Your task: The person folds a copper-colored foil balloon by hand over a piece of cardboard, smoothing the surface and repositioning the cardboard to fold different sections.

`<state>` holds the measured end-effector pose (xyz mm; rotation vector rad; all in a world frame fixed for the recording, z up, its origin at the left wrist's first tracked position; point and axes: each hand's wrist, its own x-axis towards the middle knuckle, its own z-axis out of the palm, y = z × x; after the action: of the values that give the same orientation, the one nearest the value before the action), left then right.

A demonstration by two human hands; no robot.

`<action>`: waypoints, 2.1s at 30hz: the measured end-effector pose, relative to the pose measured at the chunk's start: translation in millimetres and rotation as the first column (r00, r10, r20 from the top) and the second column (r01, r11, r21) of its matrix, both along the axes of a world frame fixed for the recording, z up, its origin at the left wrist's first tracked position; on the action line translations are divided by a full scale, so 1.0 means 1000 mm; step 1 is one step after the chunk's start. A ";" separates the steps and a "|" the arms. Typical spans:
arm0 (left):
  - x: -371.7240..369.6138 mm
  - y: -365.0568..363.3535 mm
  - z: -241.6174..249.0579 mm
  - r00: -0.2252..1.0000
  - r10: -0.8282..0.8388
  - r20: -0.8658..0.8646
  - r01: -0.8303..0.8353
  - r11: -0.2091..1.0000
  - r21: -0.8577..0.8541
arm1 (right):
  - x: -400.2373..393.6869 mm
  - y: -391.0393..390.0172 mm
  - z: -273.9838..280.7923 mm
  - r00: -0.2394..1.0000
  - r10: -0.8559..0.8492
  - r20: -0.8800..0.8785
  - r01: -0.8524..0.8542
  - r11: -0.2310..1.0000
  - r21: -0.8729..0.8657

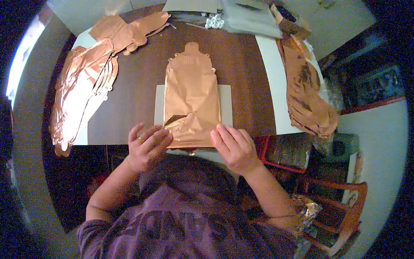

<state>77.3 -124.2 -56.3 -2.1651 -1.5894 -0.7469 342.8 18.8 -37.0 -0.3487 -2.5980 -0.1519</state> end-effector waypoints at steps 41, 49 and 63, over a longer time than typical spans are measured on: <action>-0.018 0.165 0.016 0.864 -0.503 0.029 0.460 0.763 -0.455 | -0.074 -0.050 0.012 0.903 -0.183 0.389 0.329 0.877 -0.350; -0.083 0.252 0.012 0.955 -0.114 -0.274 0.012 0.937 -0.349 | -0.074 -0.048 0.015 0.915 -0.190 0.356 0.319 0.880 -0.351; 0.039 0.067 0.019 0.998 -0.023 0.051 0.045 0.873 -0.485 | -0.034 0.124 0.037 0.845 -0.496 0.202 0.381 0.291 -0.877</action>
<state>116.7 -56.8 -36.9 -2.5379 -1.9316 -0.4313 309.2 143.1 -0.5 -1.4250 -2.1206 1.1294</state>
